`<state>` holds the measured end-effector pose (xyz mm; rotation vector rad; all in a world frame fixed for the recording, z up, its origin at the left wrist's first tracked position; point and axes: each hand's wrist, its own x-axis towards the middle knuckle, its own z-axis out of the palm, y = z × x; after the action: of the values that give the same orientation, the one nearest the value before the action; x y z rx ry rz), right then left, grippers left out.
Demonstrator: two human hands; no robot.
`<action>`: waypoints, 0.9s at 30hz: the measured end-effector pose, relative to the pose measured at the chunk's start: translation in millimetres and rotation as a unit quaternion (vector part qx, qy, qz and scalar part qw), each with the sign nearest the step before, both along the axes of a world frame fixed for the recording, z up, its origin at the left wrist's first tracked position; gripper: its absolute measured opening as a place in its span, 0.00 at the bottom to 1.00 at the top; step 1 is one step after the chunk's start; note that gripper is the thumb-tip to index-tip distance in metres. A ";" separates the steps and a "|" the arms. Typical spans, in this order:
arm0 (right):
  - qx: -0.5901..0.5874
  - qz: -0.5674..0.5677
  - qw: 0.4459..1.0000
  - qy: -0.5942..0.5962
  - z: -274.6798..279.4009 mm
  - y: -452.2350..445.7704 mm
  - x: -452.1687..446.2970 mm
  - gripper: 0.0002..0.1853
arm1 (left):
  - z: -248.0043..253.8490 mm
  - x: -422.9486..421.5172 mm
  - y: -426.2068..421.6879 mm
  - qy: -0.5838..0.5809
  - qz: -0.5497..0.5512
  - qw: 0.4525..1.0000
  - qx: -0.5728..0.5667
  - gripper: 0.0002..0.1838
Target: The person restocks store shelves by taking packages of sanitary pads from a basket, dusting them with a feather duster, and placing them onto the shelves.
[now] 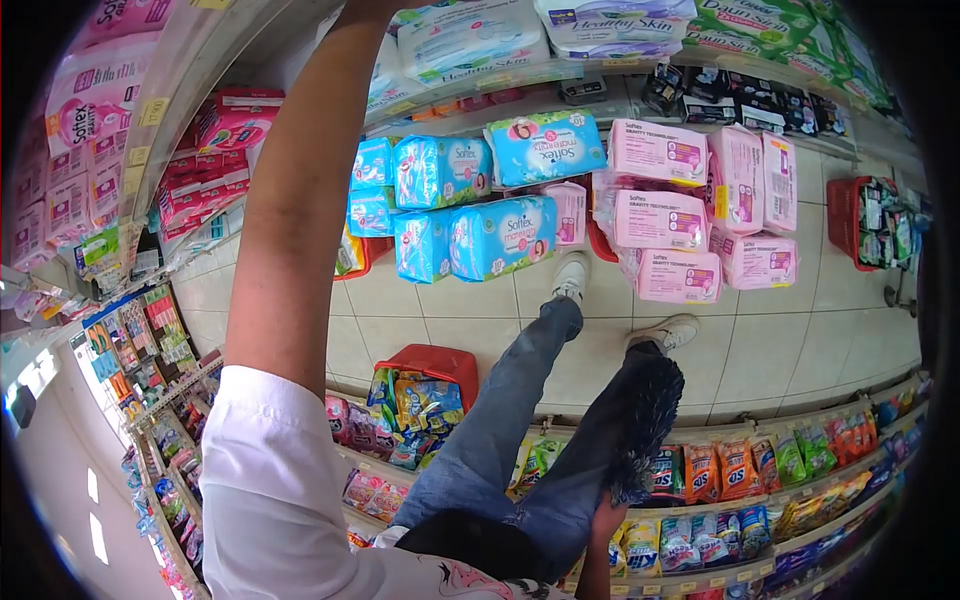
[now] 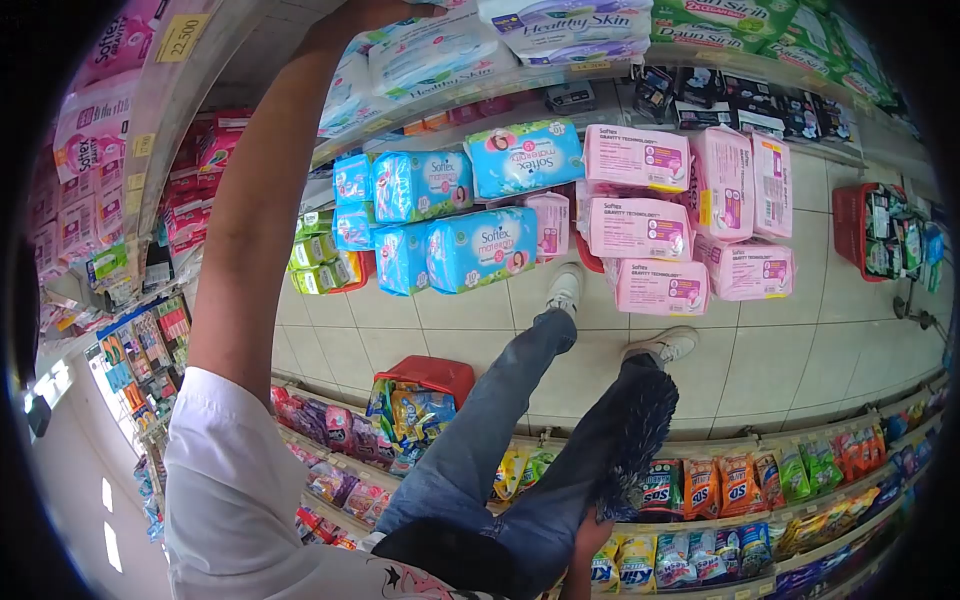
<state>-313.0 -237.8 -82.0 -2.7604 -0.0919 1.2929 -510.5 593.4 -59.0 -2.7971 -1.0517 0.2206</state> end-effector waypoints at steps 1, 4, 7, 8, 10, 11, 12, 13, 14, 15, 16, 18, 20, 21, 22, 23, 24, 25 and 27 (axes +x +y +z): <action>0.001 -0.007 1.000 -0.001 -0.3 0.7 -0.4 0.27 | -8.7 -1.5 3.5 -0.014 0.018 1.000 -0.018 0.51; 0.019 -0.004 1.000 0.003 0.3 2.1 -0.3 0.27 | 3.2 7.5 -8.1 -0.033 0.116 0.976 -0.179 0.46; 0.006 -0.023 1.000 0.010 -1.9 2.2 0.0 0.27 | -10.6 12.7 -8.0 -0.052 0.183 0.958 -0.213 0.39; 0.004 -0.025 1.000 0.011 -1.4 3.5 0.0 0.27 | -14.6 17.5 -11.1 -0.050 0.182 0.958 -0.215 0.39; -0.020 -0.012 1.000 -0.001 -1.0 5.9 -0.7 0.28 | -23.1 29.3 -17.0 -0.014 0.165 0.972 -0.169 0.35; -0.021 -0.014 1.000 -0.001 -2.3 3.7 -0.9 0.28 | -32.0 27.4 -19.8 -0.014 0.163 0.972 -0.170 0.35; -0.004 -0.015 1.000 -0.006 -4.4 0.8 -0.9 0.28 | -41.7 23.8 -25.7 -0.015 0.166 0.971 -0.173 0.34; 0.012 -0.016 1.000 -0.010 -5.2 -1.9 -1.1 0.28 | -48.8 20.9 -27.5 -0.017 0.170 0.970 -0.176 0.33; 0.013 -0.017 1.000 -0.010 -3.5 1.0 -0.9 0.28 | -47.2 23.4 -29.6 0.006 0.178 0.969 -0.173 0.33; 0.021 -0.027 0.999 -0.002 -2.0 5.4 0.1 0.28 | -47.6 23.7 -29.4 0.005 0.176 0.969 -0.172 0.33; 0.028 -0.037 0.999 0.007 0.4 7.8 1.2 0.29 | -49.6 22.6 -30.7 -0.012 0.174 0.970 -0.166 0.33; 0.011 -0.028 1.000 0.001 1.1 6.0 4.0 0.29 | -53.0 21.9 -38.5 -0.032 0.173 0.971 -0.160 0.33; -0.001 -0.015 1.000 -0.007 4.0 1.1 8.9 0.29 | -55.2 22.0 -51.7 -0.045 0.152 0.987 -0.003 0.31; 0.007 -0.011 1.000 -0.009 4.4 -1.4 11.3 0.29 | -64.9 16.7 -59.4 -0.052 0.153 0.987 0.003 0.31; 0.017 -0.005 1.000 -0.013 3.7 -4.0 15.5 0.29 | -85.8 6.2 -67.4 -0.113 0.137 0.983 0.039 0.34; 0.028 0.000 0.999 -0.022 -1.5 -13.8 18.5 0.29 | -87.6 5.5 -75.4 -0.176 0.121 0.974 0.076 0.37; 0.007 0.001 1.000 -0.022 -8.5 -25.8 23.7 0.30 | -85.6 3.1 -80.1 -0.190 0.126 0.970 0.086 0.37; -0.015 0.005 1.000 -0.024 -6.8 -33.6 35.7 0.30 | -70.9 1.5 -98.8 -0.241 0.159 0.956 0.058 0.34; 0.007 0.004 1.000 -0.029 18.1 -19.2 47.4 0.32 | -43.7 -0.7 -137.4 -0.349 0.211 0.913 0.017 0.30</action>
<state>-265.5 -256.9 -63.9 -2.7876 -0.1152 1.2103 -511.3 456.0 -102.6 -2.6089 -1.7675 -0.8102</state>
